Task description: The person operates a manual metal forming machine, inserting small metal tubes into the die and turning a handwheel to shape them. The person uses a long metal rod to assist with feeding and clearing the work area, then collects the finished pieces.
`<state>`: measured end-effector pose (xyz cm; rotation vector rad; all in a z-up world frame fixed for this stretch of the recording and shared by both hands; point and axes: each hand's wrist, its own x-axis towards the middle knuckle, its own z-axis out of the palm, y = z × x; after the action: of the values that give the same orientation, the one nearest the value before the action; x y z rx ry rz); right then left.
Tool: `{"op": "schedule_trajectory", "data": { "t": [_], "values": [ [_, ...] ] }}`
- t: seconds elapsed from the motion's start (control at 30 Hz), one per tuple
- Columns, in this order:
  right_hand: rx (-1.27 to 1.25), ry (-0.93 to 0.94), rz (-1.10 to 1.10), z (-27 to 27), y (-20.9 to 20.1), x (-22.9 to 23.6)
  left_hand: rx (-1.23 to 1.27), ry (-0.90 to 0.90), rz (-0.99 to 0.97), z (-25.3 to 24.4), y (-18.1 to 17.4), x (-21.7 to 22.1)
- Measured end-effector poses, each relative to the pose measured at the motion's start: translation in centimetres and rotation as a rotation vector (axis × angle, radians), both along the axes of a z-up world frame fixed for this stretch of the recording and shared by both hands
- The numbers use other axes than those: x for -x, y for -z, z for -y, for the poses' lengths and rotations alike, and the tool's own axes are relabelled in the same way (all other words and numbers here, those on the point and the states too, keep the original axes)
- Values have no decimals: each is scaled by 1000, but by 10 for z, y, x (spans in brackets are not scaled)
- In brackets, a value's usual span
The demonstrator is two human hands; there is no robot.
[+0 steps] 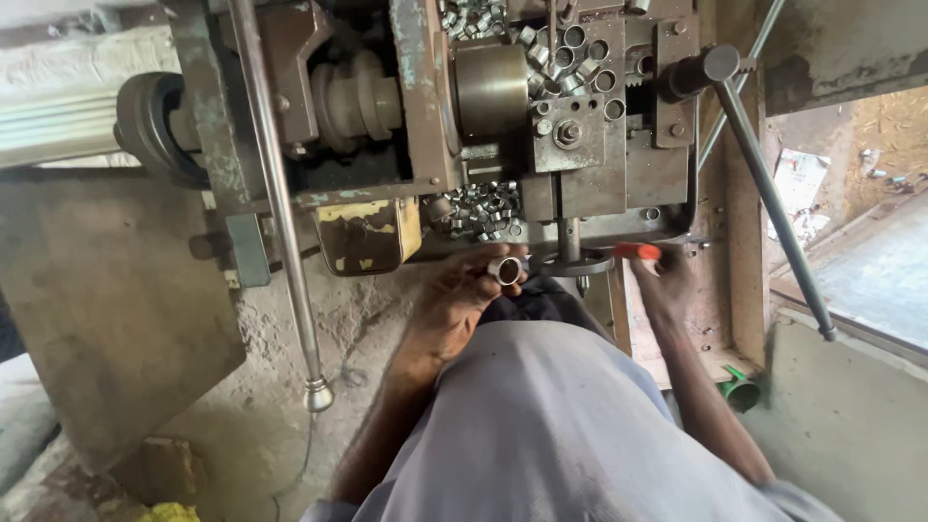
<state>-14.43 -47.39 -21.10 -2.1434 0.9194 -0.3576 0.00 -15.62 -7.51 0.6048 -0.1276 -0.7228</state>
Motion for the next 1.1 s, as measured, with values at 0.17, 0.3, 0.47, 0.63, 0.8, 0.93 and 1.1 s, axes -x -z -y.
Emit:
{"op": "schedule_trajectory", "data": {
  "t": [0.17, 0.3, 0.47, 0.63, 0.8, 0.93, 1.1],
  "values": [
    [-617, 381, 788, -25, -107, 12, -9, 92, -32, 12, -9, -11],
    [-1043, 286, 867, -49, -174, -15, 0, 113, -22, 20, -15, -13],
    [-935, -105, 364, -85, -215, -33, -203, 75, 72, 21, -26, -11],
    [-416, -472, 270, -105, -220, -44, -469, 20, 340, 11, -40, -8],
    [131, -650, 286, -104, -221, -56, -555, -28, 485, 6, -50, -7],
    [204, -747, 301, -101, -225, -59, -571, -52, 596, 4, -53, -8],
    [247, -775, 329, -98, -232, -62, -625, -95, 786, 5, -58, -10]
  ]
}}
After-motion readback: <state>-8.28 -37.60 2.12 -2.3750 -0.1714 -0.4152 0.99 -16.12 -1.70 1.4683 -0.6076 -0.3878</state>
